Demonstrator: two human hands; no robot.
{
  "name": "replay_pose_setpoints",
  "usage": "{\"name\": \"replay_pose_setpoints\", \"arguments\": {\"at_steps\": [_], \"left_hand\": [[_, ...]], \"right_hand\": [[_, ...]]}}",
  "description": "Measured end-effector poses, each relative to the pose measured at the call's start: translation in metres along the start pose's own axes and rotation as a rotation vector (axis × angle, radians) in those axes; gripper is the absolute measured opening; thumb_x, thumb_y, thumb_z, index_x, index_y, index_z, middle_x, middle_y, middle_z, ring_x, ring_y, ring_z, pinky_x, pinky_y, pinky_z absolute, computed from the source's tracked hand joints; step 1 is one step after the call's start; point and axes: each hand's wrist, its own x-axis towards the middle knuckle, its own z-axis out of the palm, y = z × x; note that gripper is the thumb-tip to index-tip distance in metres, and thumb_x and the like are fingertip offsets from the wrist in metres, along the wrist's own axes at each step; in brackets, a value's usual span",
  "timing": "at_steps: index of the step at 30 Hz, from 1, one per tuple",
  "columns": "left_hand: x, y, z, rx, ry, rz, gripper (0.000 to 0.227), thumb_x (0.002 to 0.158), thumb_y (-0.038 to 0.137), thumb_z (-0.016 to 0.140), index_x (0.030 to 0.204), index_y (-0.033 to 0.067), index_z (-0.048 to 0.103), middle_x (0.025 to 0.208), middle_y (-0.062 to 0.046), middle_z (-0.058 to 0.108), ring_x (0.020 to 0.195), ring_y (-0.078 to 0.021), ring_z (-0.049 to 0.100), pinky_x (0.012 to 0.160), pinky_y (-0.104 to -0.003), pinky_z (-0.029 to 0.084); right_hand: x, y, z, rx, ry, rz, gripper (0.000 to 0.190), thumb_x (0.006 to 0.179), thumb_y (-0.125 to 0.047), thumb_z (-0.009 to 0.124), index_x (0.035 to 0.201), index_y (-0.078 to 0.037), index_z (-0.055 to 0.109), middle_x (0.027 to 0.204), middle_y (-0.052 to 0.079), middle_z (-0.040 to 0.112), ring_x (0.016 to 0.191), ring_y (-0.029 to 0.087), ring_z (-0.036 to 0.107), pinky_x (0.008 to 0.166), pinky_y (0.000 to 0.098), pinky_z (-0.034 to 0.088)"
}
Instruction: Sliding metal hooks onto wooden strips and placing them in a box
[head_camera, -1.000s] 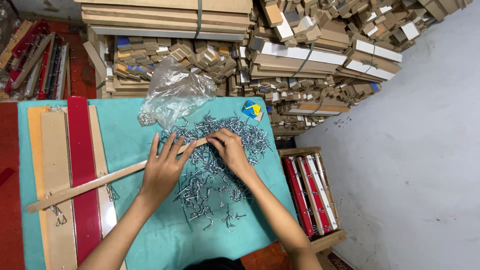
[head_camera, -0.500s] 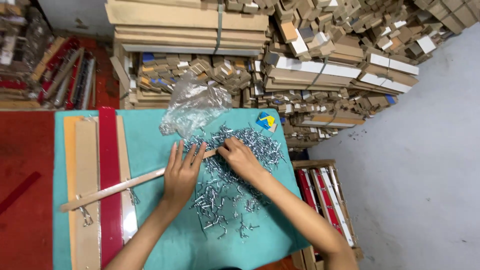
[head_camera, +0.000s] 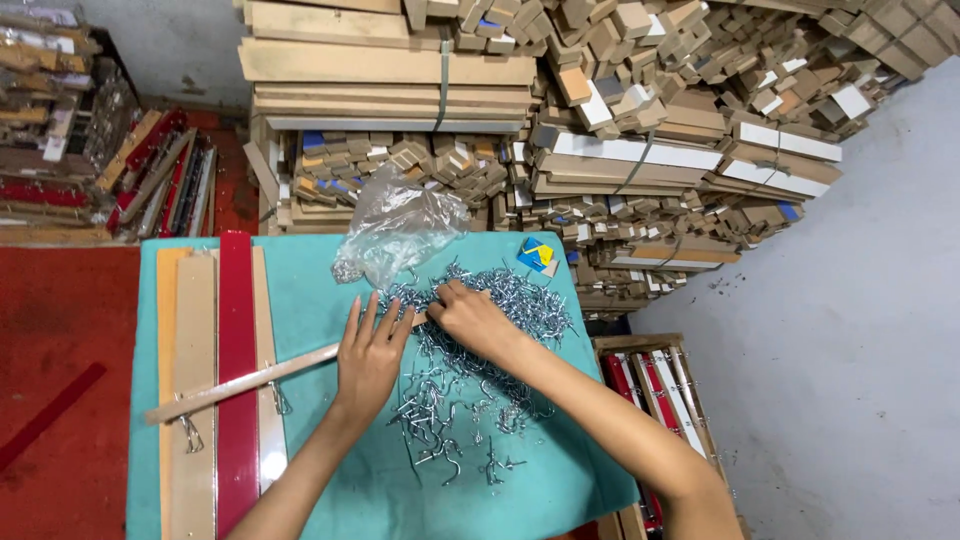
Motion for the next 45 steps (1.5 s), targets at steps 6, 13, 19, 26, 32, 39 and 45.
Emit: {"name": "replay_pose_setpoints", "arguments": {"at_steps": [6, 13, 19, 26, 32, 39, 45], "left_hand": [[-0.002, 0.004, -0.005, -0.020, -0.081, -0.051, 0.023, 0.096, 0.018, 0.065, 0.116, 0.0189, 0.075, 0.111, -0.009, 0.077, 0.120, -0.0316, 0.068, 0.117, -0.051, 0.042], [0.001, 0.003, -0.005, -0.003, 0.024, 0.000, 0.020, 0.097, 0.020, 0.066, 0.115, 0.0189, 0.074, 0.113, -0.008, 0.077, 0.119, -0.0326, 0.069, 0.116, -0.051, 0.043], [-0.001, 0.000, -0.001, -0.003, 0.012, -0.006, 0.021, 0.096, 0.023, 0.066, 0.115, 0.0202, 0.074, 0.114, -0.007, 0.076, 0.120, -0.0307, 0.068, 0.116, -0.050, 0.044], [-0.005, 0.000, -0.001, -0.003, -0.025, -0.025, 0.021, 0.098, 0.022, 0.065, 0.117, 0.0201, 0.074, 0.116, -0.007, 0.076, 0.122, -0.0298, 0.068, 0.116, -0.049, 0.045], [-0.005, -0.001, 0.000, 0.042, -0.041, -0.006, 0.023, 0.098, 0.025, 0.066, 0.120, 0.0212, 0.074, 0.118, -0.006, 0.076, 0.124, -0.0286, 0.067, 0.117, -0.048, 0.043], [-0.007, 0.000, 0.002, 0.041, -0.052, -0.026, 0.024, 0.098, 0.026, 0.068, 0.120, 0.0219, 0.074, 0.118, -0.006, 0.076, 0.124, -0.0282, 0.067, 0.117, -0.048, 0.043], [-0.006, 0.000, 0.001, 0.022, -0.034, -0.012, 0.023, 0.098, 0.025, 0.068, 0.119, 0.0213, 0.075, 0.116, -0.007, 0.076, 0.122, -0.0292, 0.068, 0.116, -0.048, 0.044]], "right_hand": [[-0.003, 0.002, 0.065, 0.604, 0.023, 0.551, 0.005, 0.089, -0.007, 0.066, 0.086, -0.006, 0.069, 0.083, 0.015, 0.065, 0.082, 0.039, 0.072, 0.075, 0.0492, 0.059], [-0.007, 0.012, 0.016, 0.941, 0.050, 0.547, 0.015, 0.083, -0.006, 0.074, 0.098, -0.003, 0.071, 0.085, 0.021, 0.070, 0.088, 0.044, 0.072, 0.077, 0.0510, 0.057], [-0.015, 0.020, -0.021, 0.700, 0.113, 0.259, 0.015, 0.089, 0.002, 0.069, 0.101, -0.003, 0.075, 0.091, 0.020, 0.072, 0.089, 0.035, 0.073, 0.078, 0.0409, 0.060], [-0.022, 0.029, -0.011, 0.399, 0.188, 0.022, 0.015, 0.089, 0.002, 0.069, 0.100, -0.005, 0.076, 0.092, 0.013, 0.074, 0.089, 0.024, 0.070, 0.077, 0.0332, 0.061], [-0.017, 0.032, 0.020, 0.294, 0.164, -0.027, 0.012, 0.093, -0.004, 0.068, 0.100, -0.009, 0.076, 0.085, 0.005, 0.071, 0.083, 0.015, 0.065, 0.070, 0.0236, 0.060], [-0.020, 0.017, 0.048, 0.359, 0.239, 0.079, 0.005, 0.095, -0.005, 0.067, 0.095, -0.008, 0.072, 0.085, 0.007, 0.069, 0.084, 0.019, 0.068, 0.066, 0.0279, 0.058], [-0.022, 0.004, 0.063, 0.728, 0.323, 0.373, 0.012, 0.098, -0.017, 0.065, 0.092, -0.008, 0.068, 0.081, 0.011, 0.067, 0.082, 0.031, 0.070, 0.070, 0.0413, 0.057]]}}
